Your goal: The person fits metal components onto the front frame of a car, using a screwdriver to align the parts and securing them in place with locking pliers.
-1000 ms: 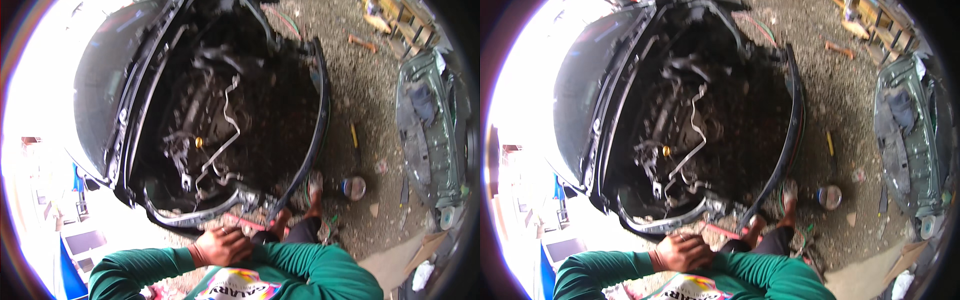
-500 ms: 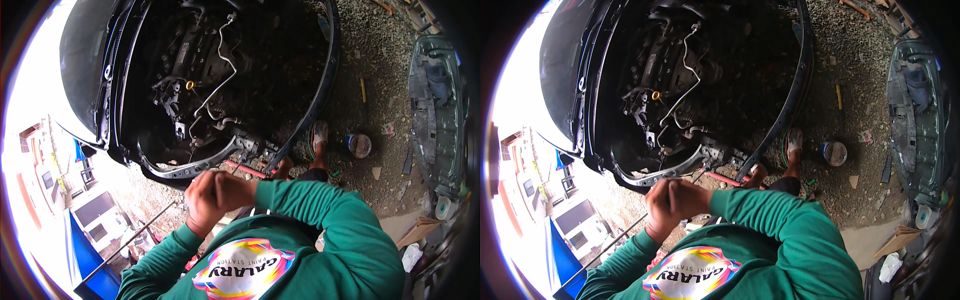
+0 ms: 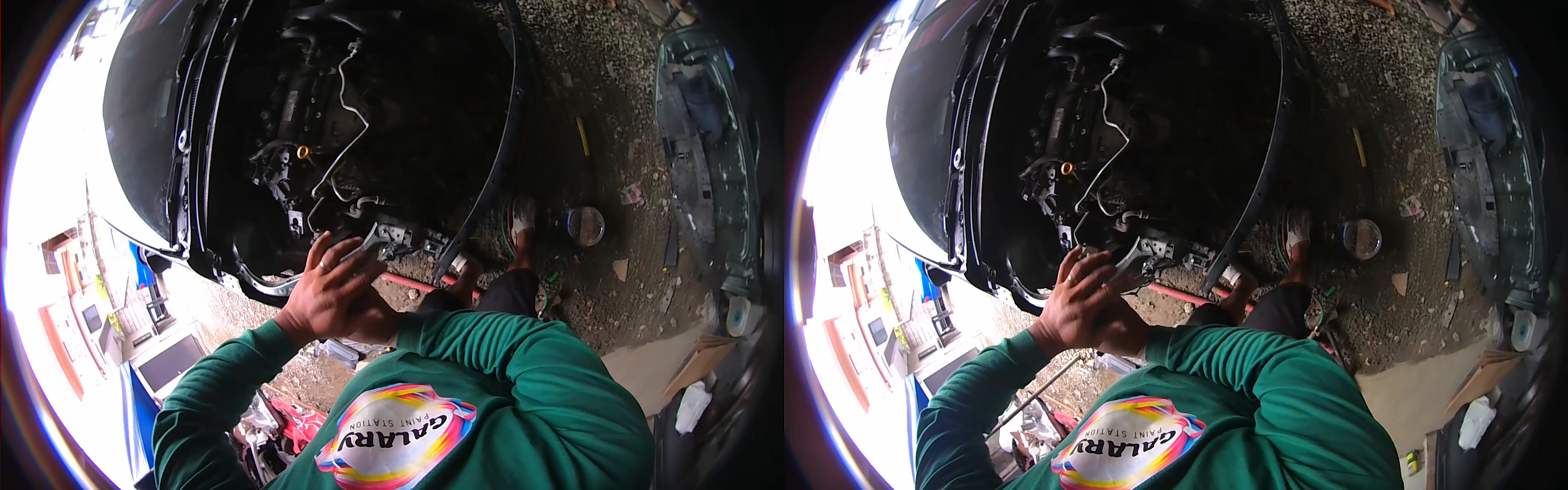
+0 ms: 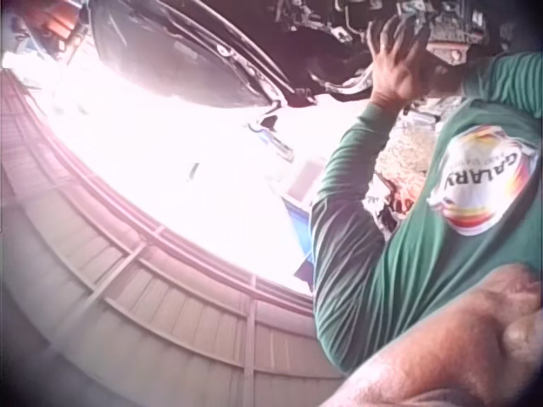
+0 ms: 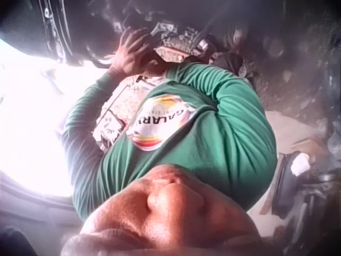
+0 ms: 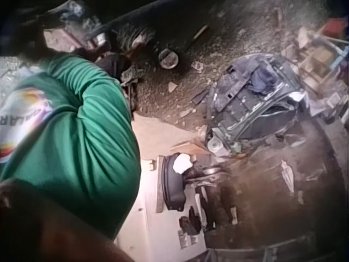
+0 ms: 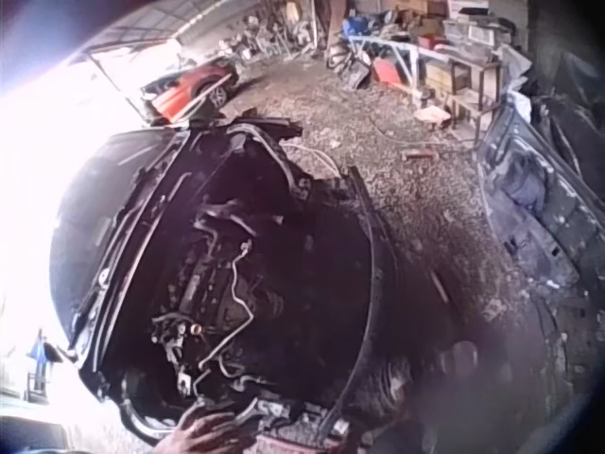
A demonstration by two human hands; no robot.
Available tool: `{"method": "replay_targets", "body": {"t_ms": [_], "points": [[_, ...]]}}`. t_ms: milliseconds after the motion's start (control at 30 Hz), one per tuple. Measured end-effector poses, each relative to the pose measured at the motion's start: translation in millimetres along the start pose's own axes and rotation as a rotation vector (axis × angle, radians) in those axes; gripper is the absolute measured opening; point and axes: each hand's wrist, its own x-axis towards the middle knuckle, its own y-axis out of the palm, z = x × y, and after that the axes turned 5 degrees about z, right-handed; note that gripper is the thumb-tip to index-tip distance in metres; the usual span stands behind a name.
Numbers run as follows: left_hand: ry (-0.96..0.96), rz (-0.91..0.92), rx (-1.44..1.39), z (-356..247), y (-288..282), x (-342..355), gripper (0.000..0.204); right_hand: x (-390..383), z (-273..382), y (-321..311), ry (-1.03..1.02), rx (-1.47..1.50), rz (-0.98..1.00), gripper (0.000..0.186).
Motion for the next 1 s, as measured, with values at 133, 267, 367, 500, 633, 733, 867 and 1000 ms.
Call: {"method": "replay_targets", "body": {"t_ms": [133,267,367,500,633,733,867,1000], "points": [[0.279,0.305,-0.077,8,-2,0,0.07,-4,-29,6,0.089,0.054,0.16,0.062],[0.504,0.31,-0.083,22,1,12,0.073,-11,-53,24,0.015,-0.11,0.15,0.059],[0.493,0.298,-0.148,30,-1,24,0.071,-21,-67,35,0.039,-0.015,0.101,0.054],[0.285,0.201,-0.156,31,8,4,0.052,-33,-76,44,0.058,0.107,0.046,0.048],[0.132,0.057,-0.278,28,21,-11,0.038,-43,-80,52,0.085,0.235,0.003,0.043],[-0.014,-0.03,-0.277,24,32,-24,0.032,-27,-60,22,-0.103,-0.011,-0.04,0.033],[-0.184,-0.173,-0.362,17,38,-27,0.028,23,-2,-32,-0.145,-0.172,0.118,0.031],[-0.41,-0.247,-0.432,6,42,-29,0.028,40,0,-40,-0.038,-0.232,0.373,0.022]]}}
